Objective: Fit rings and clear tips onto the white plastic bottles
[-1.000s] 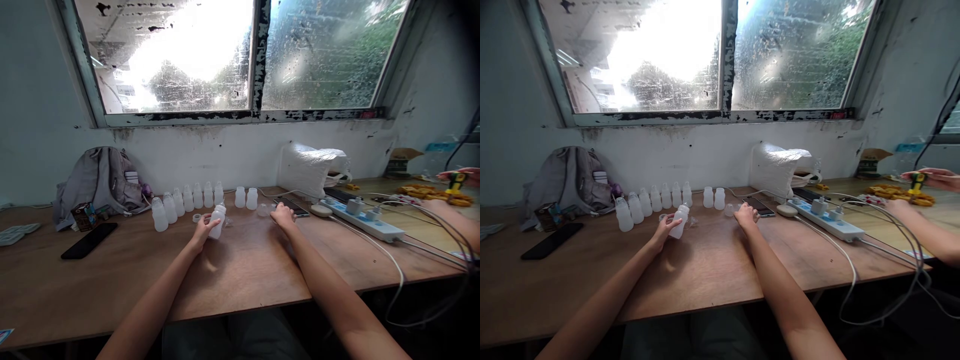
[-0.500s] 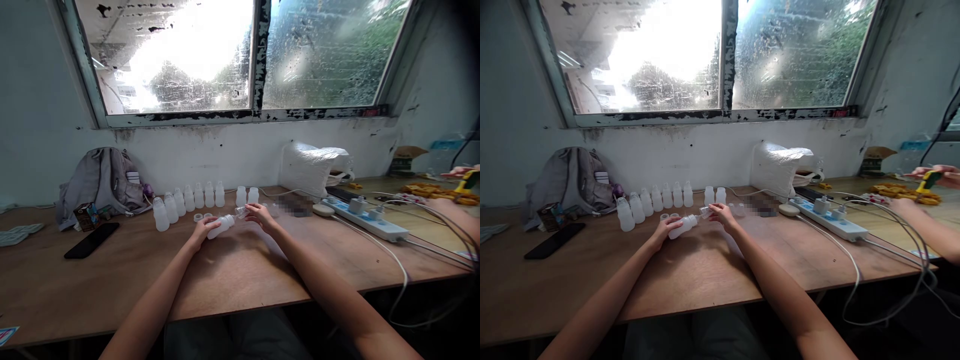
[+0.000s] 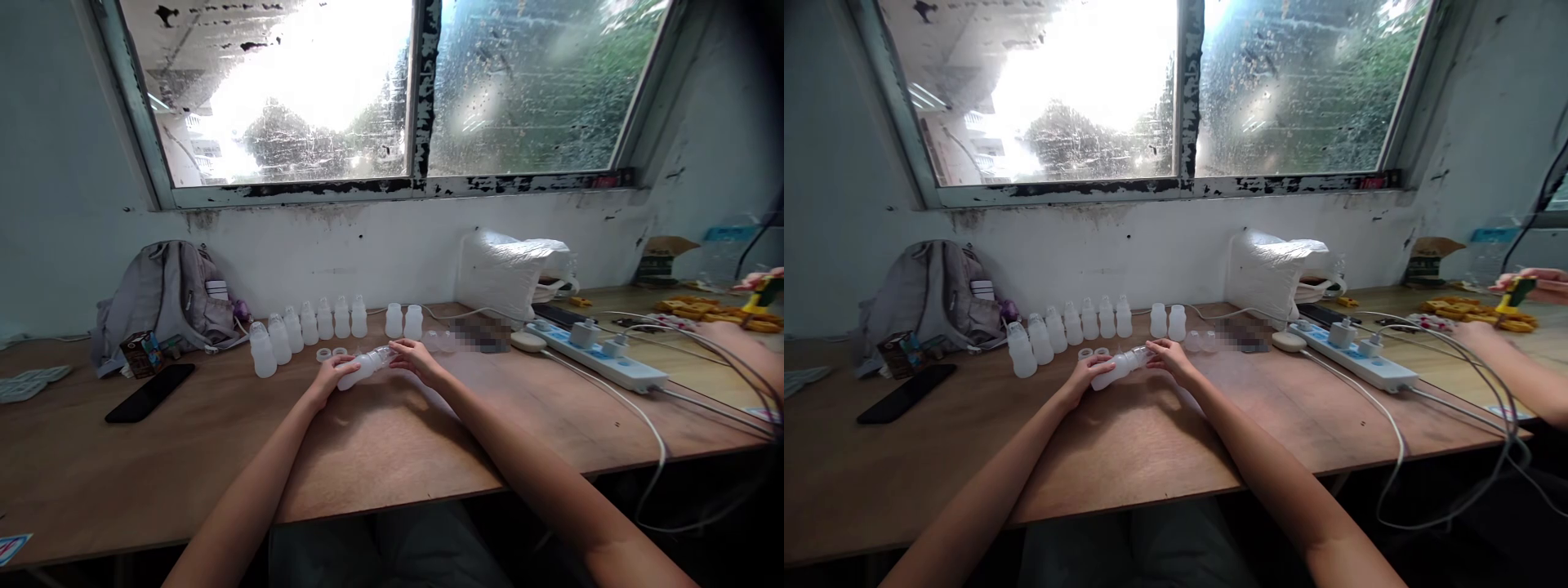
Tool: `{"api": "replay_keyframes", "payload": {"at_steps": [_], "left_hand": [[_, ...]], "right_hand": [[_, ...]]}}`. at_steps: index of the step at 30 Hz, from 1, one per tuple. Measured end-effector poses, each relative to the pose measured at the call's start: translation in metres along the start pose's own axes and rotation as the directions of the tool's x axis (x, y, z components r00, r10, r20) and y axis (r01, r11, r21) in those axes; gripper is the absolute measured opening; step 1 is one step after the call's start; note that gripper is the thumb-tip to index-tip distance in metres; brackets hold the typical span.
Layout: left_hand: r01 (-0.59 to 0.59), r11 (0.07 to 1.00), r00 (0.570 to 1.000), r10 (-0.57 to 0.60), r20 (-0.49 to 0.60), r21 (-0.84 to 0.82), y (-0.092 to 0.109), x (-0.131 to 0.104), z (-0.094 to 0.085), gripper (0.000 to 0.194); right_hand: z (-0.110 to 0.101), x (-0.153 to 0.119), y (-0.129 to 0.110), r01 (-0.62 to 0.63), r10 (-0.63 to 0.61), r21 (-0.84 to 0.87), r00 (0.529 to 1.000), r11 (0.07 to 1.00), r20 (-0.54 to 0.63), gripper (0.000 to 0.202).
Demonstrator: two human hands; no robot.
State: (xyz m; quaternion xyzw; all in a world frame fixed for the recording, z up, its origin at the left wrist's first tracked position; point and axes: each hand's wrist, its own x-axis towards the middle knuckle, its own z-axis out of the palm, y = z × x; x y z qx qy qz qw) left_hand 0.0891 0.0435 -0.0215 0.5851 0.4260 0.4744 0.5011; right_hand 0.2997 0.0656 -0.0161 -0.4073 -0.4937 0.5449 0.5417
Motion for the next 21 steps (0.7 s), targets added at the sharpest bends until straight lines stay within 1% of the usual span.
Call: {"api": "replay_keyframes", "payload": {"at_steps": [6,13,15,18,21], "left_hand": [[0.009,1.000,1.000,-0.009,-0.005,-0.001,-0.002,0.000,0.000,0.038],[-0.013,0.998,1.000,0.013,-0.003,0.057,-0.002,-0.002,0.000,0.041],[-0.033,0.998,0.999,0.033,0.003,0.059,-0.002,-0.002,0.000,0.040],[-0.074,0.997,0.997,0.074,0.005,0.037,-0.001,-0.003,0.000,0.035],[-0.105,0.995,0.994,0.105,-0.034,-0.002,0.002,-0.005,0.002,0.033]], "right_hand": [[0.006,-0.004,-0.002,-0.028,0.028,-0.041,1.000,0.999,0.001,0.021],[0.009,-0.007,-0.002,-0.036,0.037,-0.057,0.999,0.998,0.006,0.024],[0.009,-0.008,-0.003,-0.043,0.044,-0.057,0.999,0.997,0.020,0.024],[0.012,-0.010,-0.004,-0.089,0.091,-0.037,0.995,0.995,0.049,0.024],[0.016,-0.011,-0.001,-0.107,0.112,-0.064,0.991,0.992,0.075,0.024]]}}
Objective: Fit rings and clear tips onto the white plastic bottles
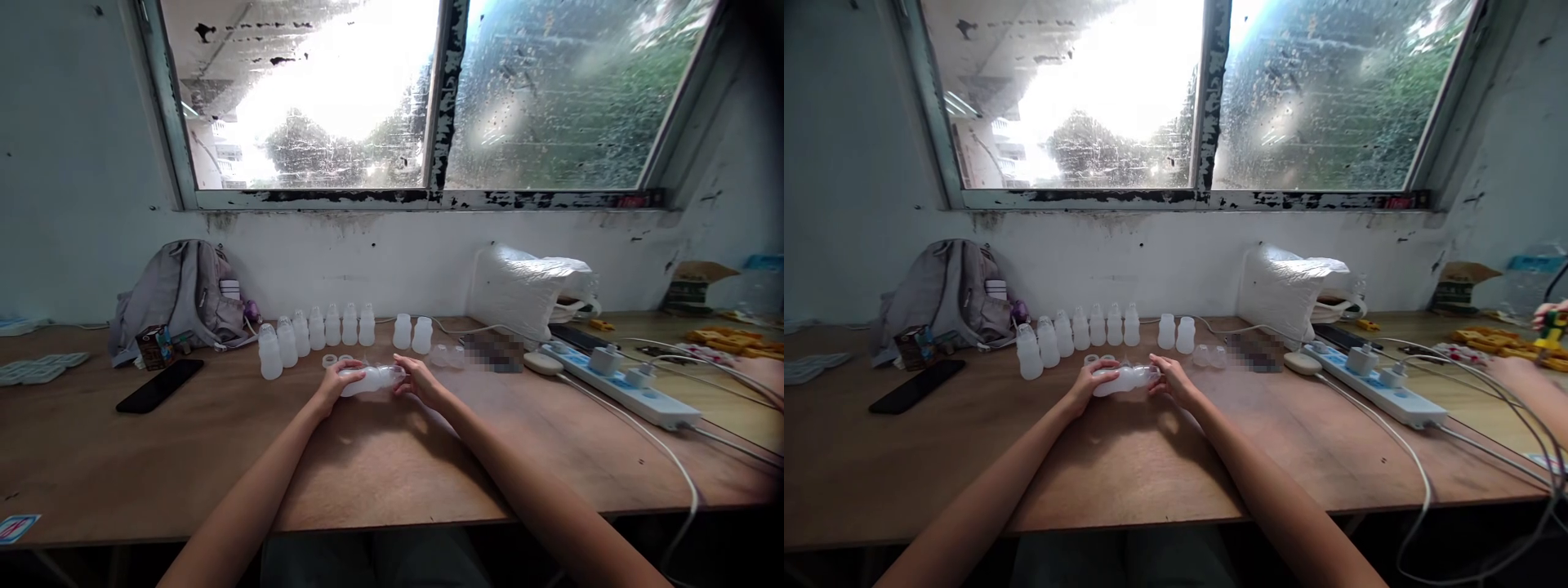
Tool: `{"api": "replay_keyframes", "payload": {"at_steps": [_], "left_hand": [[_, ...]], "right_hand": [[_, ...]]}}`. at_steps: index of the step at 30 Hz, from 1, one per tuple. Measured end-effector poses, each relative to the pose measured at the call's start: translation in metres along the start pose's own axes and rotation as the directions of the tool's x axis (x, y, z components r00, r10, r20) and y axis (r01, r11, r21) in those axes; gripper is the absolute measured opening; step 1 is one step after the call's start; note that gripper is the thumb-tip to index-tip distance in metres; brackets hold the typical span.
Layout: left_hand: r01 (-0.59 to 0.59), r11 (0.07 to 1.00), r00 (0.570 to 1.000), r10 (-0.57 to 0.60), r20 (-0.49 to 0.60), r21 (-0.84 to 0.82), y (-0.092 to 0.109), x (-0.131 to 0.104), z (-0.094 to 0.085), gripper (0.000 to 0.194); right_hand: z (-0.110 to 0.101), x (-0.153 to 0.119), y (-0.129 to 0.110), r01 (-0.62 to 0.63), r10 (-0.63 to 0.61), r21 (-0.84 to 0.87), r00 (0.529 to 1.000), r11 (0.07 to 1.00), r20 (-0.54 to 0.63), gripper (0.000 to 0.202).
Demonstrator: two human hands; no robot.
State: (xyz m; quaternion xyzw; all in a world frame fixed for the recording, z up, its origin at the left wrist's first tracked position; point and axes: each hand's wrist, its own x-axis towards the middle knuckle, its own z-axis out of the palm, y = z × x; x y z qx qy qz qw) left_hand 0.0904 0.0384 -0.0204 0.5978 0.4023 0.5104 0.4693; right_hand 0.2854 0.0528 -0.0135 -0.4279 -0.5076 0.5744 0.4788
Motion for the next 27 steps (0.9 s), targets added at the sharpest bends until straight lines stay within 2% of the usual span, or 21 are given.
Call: {"api": "replay_keyframes", "payload": {"at_steps": [3,6,8,11,14,17,22,27], "left_hand": [[-0.036,0.999,0.998,0.033,-0.055,-0.041,0.003,-0.004,0.005,0.032],[-0.082,0.996,0.988,0.076,-0.131,-0.038,0.005,-0.009,0.013,0.025],[-0.127,0.992,0.970,0.122,-0.208,-0.008,0.005,-0.012,0.018,0.018],[-0.195,0.980,0.923,0.197,-0.330,0.039,0.005,-0.018,0.026,0.014],[-0.249,0.965,0.879,0.263,-0.397,0.086,0.006,-0.023,0.031,0.014],[-0.264,0.956,0.866,0.294,-0.404,0.128,0.009,-0.028,0.035,0.015],[-0.247,0.958,0.879,0.285,-0.383,0.145,0.009,-0.032,0.041,0.016],[-0.235,0.967,0.887,0.256,-0.385,0.101,0.012,-0.026,0.043,0.020]], "right_hand": [[0.007,-0.002,0.007,0.114,-0.119,-0.132,0.992,0.985,-0.031,0.019],[0.014,-0.006,0.014,0.268,-0.293,-0.268,0.954,0.925,-0.057,0.021],[0.018,-0.009,0.018,0.325,-0.370,-0.328,0.925,0.887,-0.084,0.025],[0.023,-0.013,0.020,0.416,-0.505,-0.415,0.853,0.809,-0.131,0.024],[0.026,-0.015,0.019,0.500,-0.618,-0.474,0.776,0.724,-0.125,0.024],[0.026,-0.016,0.017,0.545,-0.670,-0.497,0.735,0.675,-0.104,0.026],[0.016,-0.018,0.012,0.564,-0.661,-0.508,0.750,0.651,-0.014,0.025],[0.010,-0.012,-0.003,0.594,-0.674,-0.536,0.736,0.599,0.062,0.026]]}}
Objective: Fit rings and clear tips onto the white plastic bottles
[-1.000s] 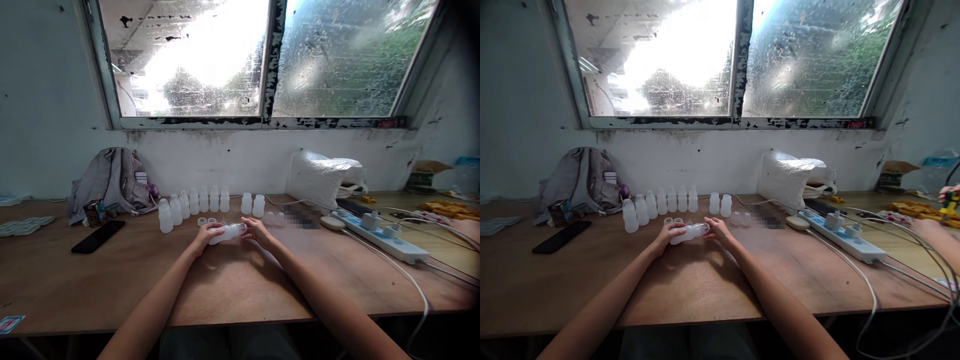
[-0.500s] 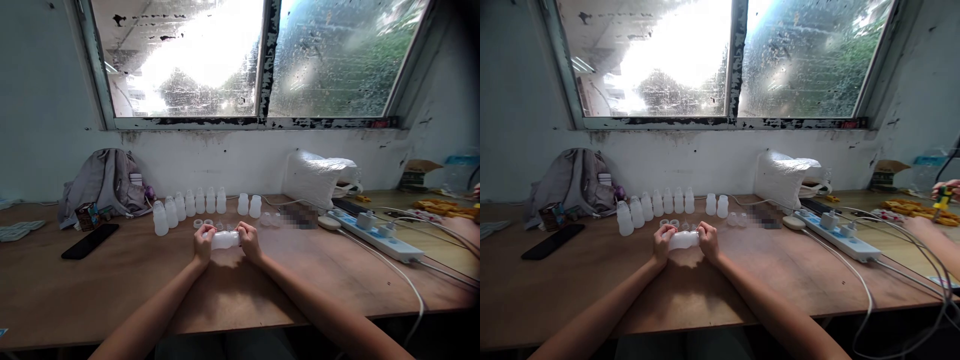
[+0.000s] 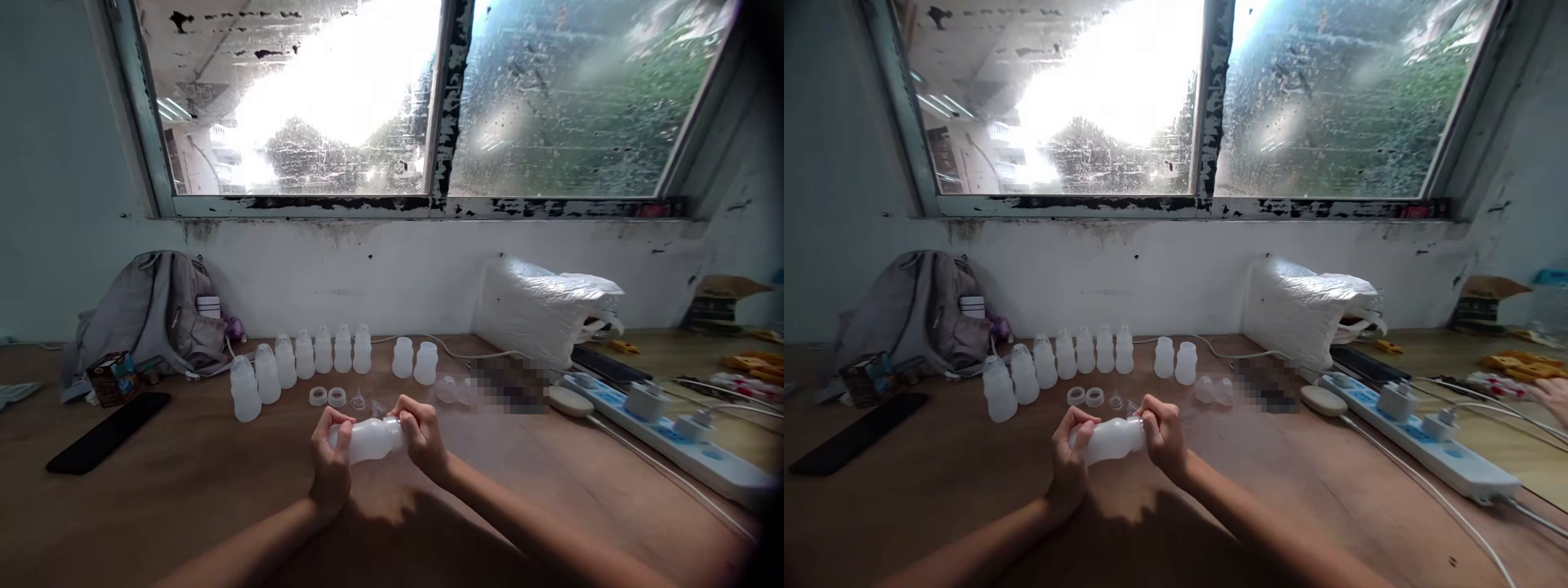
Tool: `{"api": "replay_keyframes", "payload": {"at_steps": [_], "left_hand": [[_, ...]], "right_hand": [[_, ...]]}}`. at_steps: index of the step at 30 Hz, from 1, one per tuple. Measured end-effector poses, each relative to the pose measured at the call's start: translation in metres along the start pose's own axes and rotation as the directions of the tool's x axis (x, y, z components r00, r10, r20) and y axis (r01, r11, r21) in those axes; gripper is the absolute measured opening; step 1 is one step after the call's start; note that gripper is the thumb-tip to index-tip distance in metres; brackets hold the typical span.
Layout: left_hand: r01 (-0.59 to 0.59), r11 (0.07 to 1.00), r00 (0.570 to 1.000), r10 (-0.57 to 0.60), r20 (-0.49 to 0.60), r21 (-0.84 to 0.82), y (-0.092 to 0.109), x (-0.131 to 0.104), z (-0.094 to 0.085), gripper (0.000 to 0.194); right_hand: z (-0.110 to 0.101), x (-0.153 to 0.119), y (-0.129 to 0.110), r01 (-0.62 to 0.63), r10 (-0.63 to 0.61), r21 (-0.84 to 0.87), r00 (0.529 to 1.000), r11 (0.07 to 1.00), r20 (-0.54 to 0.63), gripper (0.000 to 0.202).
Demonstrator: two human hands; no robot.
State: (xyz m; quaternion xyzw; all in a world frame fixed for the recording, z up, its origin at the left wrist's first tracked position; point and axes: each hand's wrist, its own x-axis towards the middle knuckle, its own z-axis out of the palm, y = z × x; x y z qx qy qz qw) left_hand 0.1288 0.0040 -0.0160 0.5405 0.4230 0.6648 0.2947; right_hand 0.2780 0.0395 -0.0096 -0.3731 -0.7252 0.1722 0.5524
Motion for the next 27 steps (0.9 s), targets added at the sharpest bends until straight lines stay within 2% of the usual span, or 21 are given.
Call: {"api": "replay_keyframes", "payload": {"at_steps": [4,8,11,14,17,19,21,24,27], "left_hand": [[0.029,0.999,1.000,-0.029,0.009,-0.023,0.020,0.033,0.004,0.020],[0.135,0.983,0.987,-0.123,0.099,-0.123,0.046,0.088,0.014,0.021],[0.164,0.977,0.978,-0.143,0.152,-0.137,0.050,0.119,0.019,0.027],[0.161,0.984,0.973,-0.145,0.180,-0.082,0.035,0.132,0.016,0.031],[0.230,0.973,0.938,-0.212,0.276,-0.034,0.010,0.130,0.011,0.037],[0.306,0.952,0.906,-0.283,0.314,-0.024,-0.006,0.125,0.010,0.040],[0.325,0.945,0.905,-0.305,0.297,-0.019,-0.019,0.120,0.013,0.039],[0.223,0.975,0.936,-0.217,0.278,0.012,-0.031,0.114,0.017,0.035],[0.098,0.986,0.935,-0.136,0.329,0.131,-0.039,0.114,0.016,0.036]], "right_hand": [[-0.008,0.042,-0.014,0.019,-0.019,-0.012,1.000,1.000,0.021,0.024],[-0.017,0.104,-0.029,-0.090,0.087,-0.048,0.995,0.995,-0.044,0.021],[-0.019,0.136,-0.024,-0.188,0.189,0.015,0.981,0.982,-0.053,0.022],[-0.017,0.147,-0.007,-0.303,0.300,0.055,0.952,0.951,0.057,0.021],[-0.017,0.151,0.009,-0.386,0.377,0.040,0.915,0.922,0.141,0.023],[-0.016,0.154,0.014,-0.404,0.391,0.049,0.904,0.913,0.171,0.028],[-0.016,0.159,0.016,-0.393,0.369,0.078,0.902,0.916,0.224,0.031],[-0.018,0.165,0.016,-0.322,0.290,0.068,0.911,0.944,0.293,0.030],[-0.025,0.169,0.020,-0.225,0.217,-0.011,0.928,0.974,0.304,0.031]]}}
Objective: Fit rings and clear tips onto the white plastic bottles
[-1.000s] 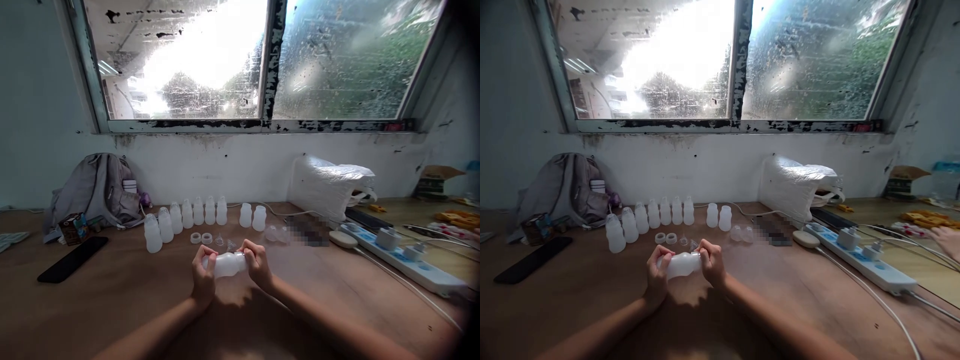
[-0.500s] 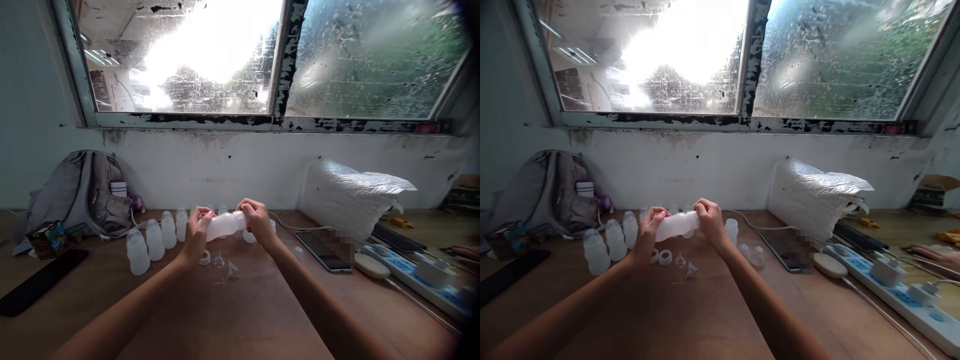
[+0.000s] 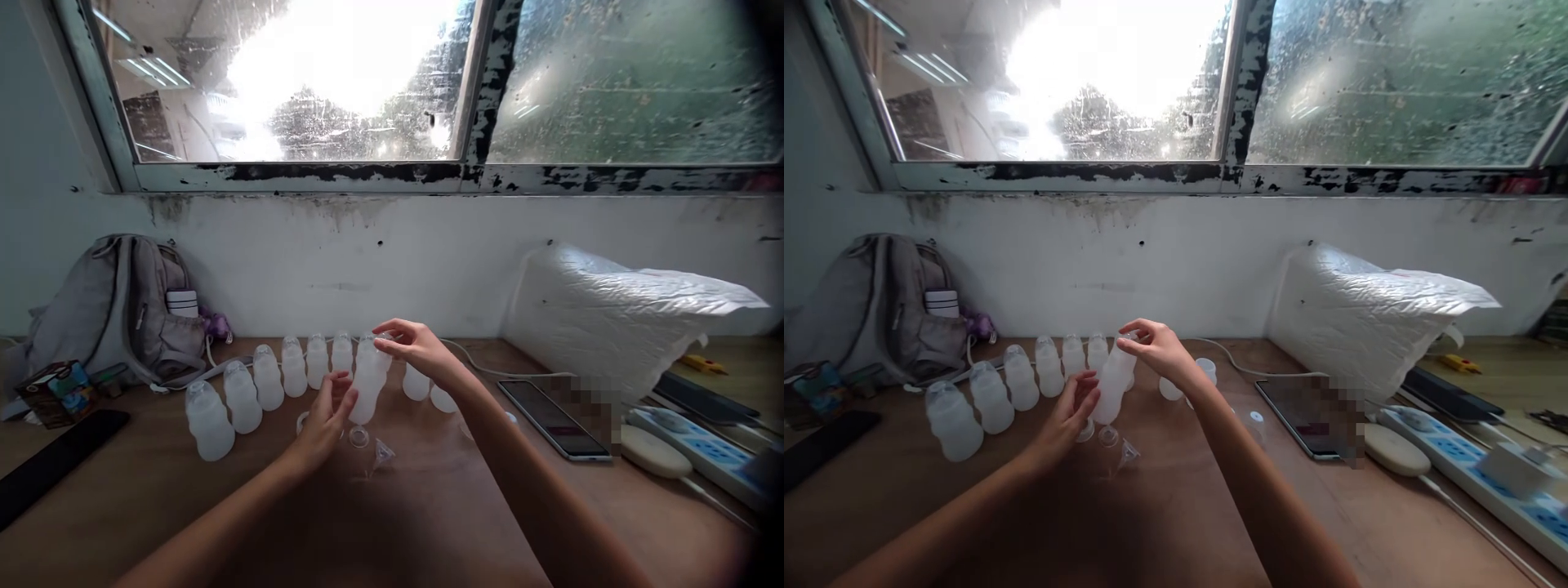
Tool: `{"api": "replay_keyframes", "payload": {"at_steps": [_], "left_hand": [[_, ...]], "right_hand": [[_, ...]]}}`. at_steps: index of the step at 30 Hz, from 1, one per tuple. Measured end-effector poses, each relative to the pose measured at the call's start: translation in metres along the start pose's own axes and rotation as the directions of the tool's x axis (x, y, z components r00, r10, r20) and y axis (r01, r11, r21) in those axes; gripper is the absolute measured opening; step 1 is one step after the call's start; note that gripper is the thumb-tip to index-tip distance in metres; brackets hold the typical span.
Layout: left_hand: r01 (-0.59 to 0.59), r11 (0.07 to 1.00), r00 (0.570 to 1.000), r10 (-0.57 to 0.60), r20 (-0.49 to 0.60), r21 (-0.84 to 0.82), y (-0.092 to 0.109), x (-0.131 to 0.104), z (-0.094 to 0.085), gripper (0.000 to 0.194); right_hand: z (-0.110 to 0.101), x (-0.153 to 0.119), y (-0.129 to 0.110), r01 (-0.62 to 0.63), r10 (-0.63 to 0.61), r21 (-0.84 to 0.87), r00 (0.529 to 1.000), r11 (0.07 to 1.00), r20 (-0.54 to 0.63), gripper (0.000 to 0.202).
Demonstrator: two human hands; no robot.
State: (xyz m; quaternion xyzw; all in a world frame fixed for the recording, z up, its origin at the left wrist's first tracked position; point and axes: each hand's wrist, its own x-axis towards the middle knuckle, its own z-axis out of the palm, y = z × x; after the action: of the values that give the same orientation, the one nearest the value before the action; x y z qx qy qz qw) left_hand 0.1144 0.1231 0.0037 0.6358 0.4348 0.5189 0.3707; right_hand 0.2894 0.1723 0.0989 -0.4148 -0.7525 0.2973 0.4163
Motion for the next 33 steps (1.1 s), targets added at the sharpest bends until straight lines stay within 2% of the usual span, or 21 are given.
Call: {"api": "replay_keyframes", "payload": {"at_steps": [3,7,10,14,22,27,33], "left_hand": [[-0.118,0.948,0.993,0.108,0.051,0.295,-0.009,-0.001,-0.011,0.036],[-0.340,0.711,0.939,0.288,0.186,0.615,-0.024,-0.007,-0.032,0.028],[-0.416,0.568,0.905,0.332,0.265,0.710,-0.034,-0.012,-0.040,0.020],[-0.481,0.465,0.870,0.362,0.335,0.743,-0.040,-0.016,-0.041,0.017],[-0.498,0.438,0.860,0.365,0.358,0.749,-0.042,-0.017,-0.039,0.017],[-0.492,0.448,0.864,0.353,0.358,0.747,-0.040,-0.016,-0.039,0.017],[-0.488,0.448,0.867,0.351,0.355,0.749,-0.043,-0.016,-0.039,0.016]], "right_hand": [[-0.010,0.001,0.006,0.012,-0.016,-0.115,0.999,0.993,-0.034,0.033],[-0.016,0.003,0.014,-0.011,-0.002,-0.254,0.999,0.967,-0.049,0.029],[-0.014,0.006,0.022,-0.018,0.000,-0.334,0.998,0.942,-0.056,0.025],[-0.009,0.012,0.036,-0.013,-0.021,-0.443,0.997,0.896,-0.073,0.024],[-0.001,0.021,0.063,-0.034,-0.019,-0.505,0.995,0.862,-0.100,0.024],[0.003,0.021,0.067,-0.067,0.000,-0.456,0.989,0.887,-0.146,0.030],[0.003,0.021,0.071,-0.044,-0.017,-0.463,0.992,0.885,-0.127,0.025]]}}
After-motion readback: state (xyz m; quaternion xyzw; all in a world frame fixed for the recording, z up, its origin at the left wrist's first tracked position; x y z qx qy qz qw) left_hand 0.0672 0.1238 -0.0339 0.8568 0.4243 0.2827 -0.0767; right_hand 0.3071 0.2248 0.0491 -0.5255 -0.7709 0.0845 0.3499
